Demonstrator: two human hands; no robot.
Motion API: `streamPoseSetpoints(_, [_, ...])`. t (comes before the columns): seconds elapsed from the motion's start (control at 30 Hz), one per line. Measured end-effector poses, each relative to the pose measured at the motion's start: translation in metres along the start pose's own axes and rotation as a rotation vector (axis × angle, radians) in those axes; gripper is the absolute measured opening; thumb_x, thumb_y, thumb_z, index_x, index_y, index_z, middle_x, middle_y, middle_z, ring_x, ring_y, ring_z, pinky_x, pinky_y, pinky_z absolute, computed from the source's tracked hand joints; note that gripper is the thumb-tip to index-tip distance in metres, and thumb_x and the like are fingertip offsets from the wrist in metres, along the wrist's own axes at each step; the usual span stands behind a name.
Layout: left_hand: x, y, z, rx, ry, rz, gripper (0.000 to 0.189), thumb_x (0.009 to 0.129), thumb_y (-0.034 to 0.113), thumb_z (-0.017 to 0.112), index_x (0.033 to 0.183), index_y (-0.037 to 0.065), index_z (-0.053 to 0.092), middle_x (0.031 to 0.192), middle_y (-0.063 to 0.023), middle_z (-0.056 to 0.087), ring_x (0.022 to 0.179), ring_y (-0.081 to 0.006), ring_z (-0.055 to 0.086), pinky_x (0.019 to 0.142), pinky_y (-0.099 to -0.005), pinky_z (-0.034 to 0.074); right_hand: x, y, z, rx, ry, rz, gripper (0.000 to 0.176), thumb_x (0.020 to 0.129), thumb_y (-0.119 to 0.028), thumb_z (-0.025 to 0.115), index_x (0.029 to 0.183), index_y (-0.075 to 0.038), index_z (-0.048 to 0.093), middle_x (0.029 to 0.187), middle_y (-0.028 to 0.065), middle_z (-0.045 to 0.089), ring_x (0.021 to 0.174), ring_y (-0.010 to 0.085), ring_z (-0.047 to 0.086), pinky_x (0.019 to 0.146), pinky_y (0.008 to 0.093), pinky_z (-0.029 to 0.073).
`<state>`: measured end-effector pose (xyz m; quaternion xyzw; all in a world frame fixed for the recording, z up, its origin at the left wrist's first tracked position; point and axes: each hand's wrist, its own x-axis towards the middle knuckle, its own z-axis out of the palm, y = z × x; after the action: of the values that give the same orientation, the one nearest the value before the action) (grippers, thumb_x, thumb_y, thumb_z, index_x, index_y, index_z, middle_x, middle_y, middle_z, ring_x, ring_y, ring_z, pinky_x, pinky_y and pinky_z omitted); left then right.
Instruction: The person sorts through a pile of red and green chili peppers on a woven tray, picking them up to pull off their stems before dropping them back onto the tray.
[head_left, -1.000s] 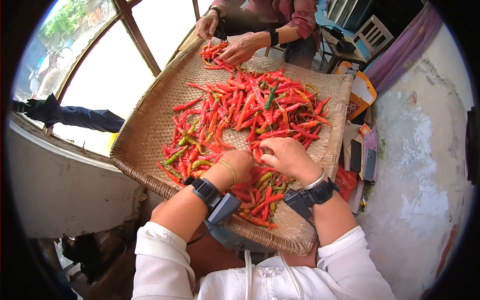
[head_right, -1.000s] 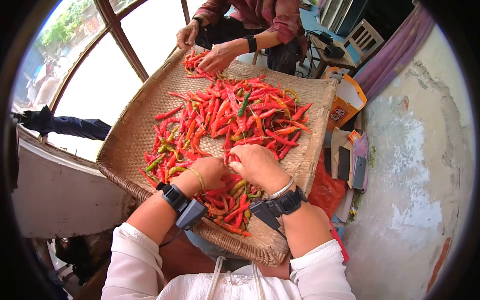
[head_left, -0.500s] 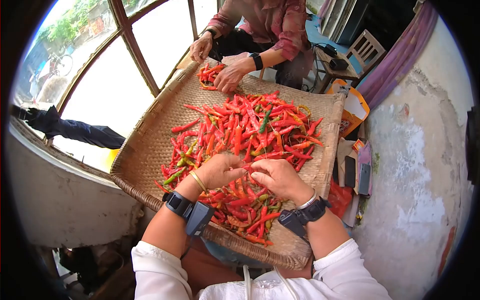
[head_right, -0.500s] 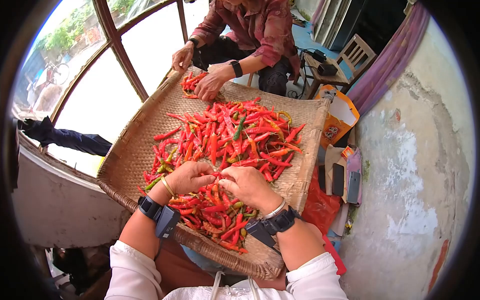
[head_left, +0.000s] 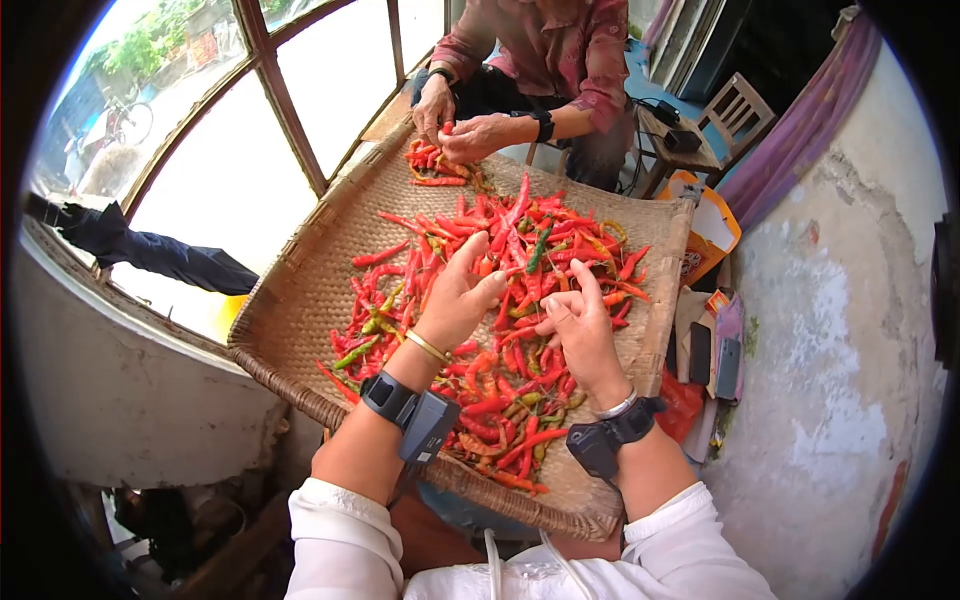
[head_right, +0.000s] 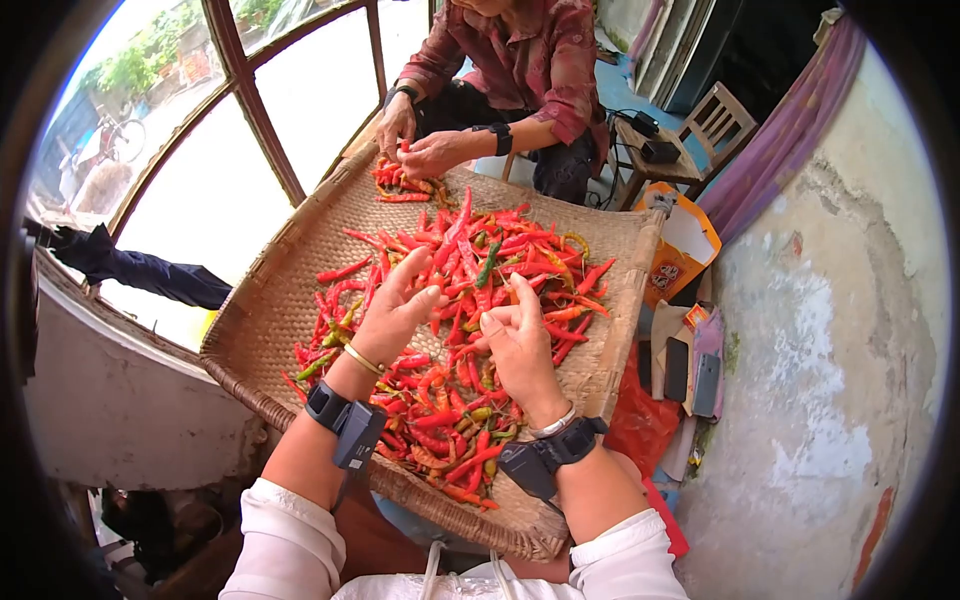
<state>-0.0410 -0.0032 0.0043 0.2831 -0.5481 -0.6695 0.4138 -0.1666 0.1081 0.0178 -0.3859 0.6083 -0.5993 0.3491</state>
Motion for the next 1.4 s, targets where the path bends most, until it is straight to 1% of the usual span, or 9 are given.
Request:
streamPoseSetpoints(0.07, [-0.01, -0.006, -0.008, 0.808, -0.303, 0.147, 0.033, 0.079, 0.016, 0.063, 0.108, 0.002, 0.056, 0.099, -0.014, 0.06, 0.09, -0.0239, 0.059, 0.073, -0.0335, 0.048, 0.0, -0.001, -0.001, 0.02, -0.012, -0.014, 0.055, 0.088, -0.011, 0.051, 0.134, 0.0, 0.022, 0.085, 0.0057, 0.056, 0.071, 0.0105, 0.057, 0.063, 0.0229, 0.047])
streamPoseSetpoints(0.27, [-0.063, -0.019, 0.01, 1.344, -1.061, -0.05, 0.036, 0.069, 0.036, 0.068, 0.089, 0.007, 0.06, 0.08, -0.0125, 0.061, 0.079, -0.0301, 0.06, 0.069, -0.0396, 0.048, -0.006, 0.004, 0.001, 0.052, -0.205, 0.035, 0.041, 0.087, -0.011, 0.052, 0.124, 0.002, 0.039, 0.086, 0.0022, 0.055, 0.069, 0.0069, 0.055, 0.061, 0.0199, 0.046])
streamPoseSetpoints(0.3, [-0.072, -0.024, 0.01, 1.368, -0.957, 0.146, 0.034, 0.067, 0.036, 0.069, 0.085, 0.008, 0.059, 0.077, -0.0102, 0.063, 0.075, -0.0281, 0.062, 0.067, -0.0384, 0.049, -0.009, -0.001, 0.003, 0.049, -0.193, 0.059, 0.035, 0.086, -0.009, 0.054, 0.119, 0.002, 0.045, 0.085, 0.0013, 0.055, 0.069, 0.0061, 0.054, 0.064, 0.0199, 0.046])
streamPoseSetpoints(0.53, [-0.071, -0.028, 0.021, 1.672, -1.025, -0.026, 0.02, 0.074, 0.025, 0.063, 0.086, 0.009, 0.064, 0.084, -0.007, 0.066, 0.081, -0.0223, 0.064, 0.065, -0.0338, 0.051, -0.013, 0.009, 0.007, -0.155, -0.174, -0.007, 0.028, 0.08, -0.009, 0.059, 0.106, 0.001, 0.056, 0.071, 0.0043, 0.059, 0.06, 0.0064, 0.053, 0.056, 0.023, 0.045])
streamPoseSetpoints(0.87, [-0.04, -0.008, -0.007, 1.543, -0.57, 0.109, 0.017, 0.081, 0.023, 0.054, 0.083, 0.008, 0.06, 0.062, -0.0113, 0.059, 0.06, -0.0311, 0.06, 0.052, -0.0387, 0.048, -0.011, 0.002, 0.006, -0.241, -0.175, -0.059, 0.025, 0.079, -0.009, 0.06, 0.102, 0.0, 0.058, 0.073, 0.0087, 0.062, 0.063, 0.0117, 0.059, 0.059, 0.0256, 0.048])
streamPoseSetpoints(0.93, [-0.032, 0.004, -0.013, 1.152, -0.409, 0.288, 0.02, 0.08, 0.024, 0.059, 0.089, 0.006, 0.06, 0.062, -0.0122, 0.057, 0.055, -0.0258, 0.058, 0.051, -0.0359, 0.047, -0.011, 0.001, 0.006, -0.326, -0.137, -0.172, 0.023, 0.079, -0.011, 0.06, 0.099, 0.0, 0.058, 0.071, 0.0091, 0.061, 0.062, 0.0135, 0.059, 0.058, 0.0264, 0.047])
streamPoseSetpoints(1.07, [-0.034, 0.021, -0.01, 0.243, -0.345, -0.308, 0.024, 0.088, 0.025, 0.056, 0.096, 0.003, 0.057, 0.067, -0.0007, 0.056, 0.052, -0.0047, 0.047, 0.047, -0.019, 0.04, -0.008, 0.012, 0.009, -0.396, -0.176, -0.382, 0.022, 0.079, -0.015, 0.06, 0.096, 0.0, 0.057, 0.069, 0.0088, 0.06, 0.06, 0.0149, 0.058, 0.057, 0.0273, 0.047])
streamPoseSetpoints(1.23, [-0.029, 0.023, -0.015, 0.241, -0.317, -0.373, 0.028, 0.092, 0.028, 0.048, 0.1, 0.003, 0.057, 0.067, 0.0021, 0.055, 0.053, -0.0027, 0.048, 0.047, -0.0156, 0.04, -0.009, 0.007, 0.005, -0.19, -0.443, 0.254, 0.021, 0.086, -0.023, 0.055, 0.085, -0.002, 0.055, 0.06, 0.0026, 0.055, 0.05, 0.0099, 0.052, 0.047, 0.0235, 0.042])
streamPoseSetpoints(1.4, [-0.023, 0.006, -0.041, 1.034, -0.256, 0.036, 0.027, 0.084, 0.027, 0.055, 0.086, 0.001, 0.063, 0.066, -0.0132, 0.06, 0.062, -0.0245, 0.061, 0.058, -0.0352, 0.048, 0.014, -0.001, -0.005, -0.03, -0.429, 0.384, 0.03, 0.089, -0.03, 0.052, 0.099, -0.002, 0.054, 0.06, 0.0011, 0.055, 0.044, 0.0065, 0.047, 0.042, 0.0185, 0.038])
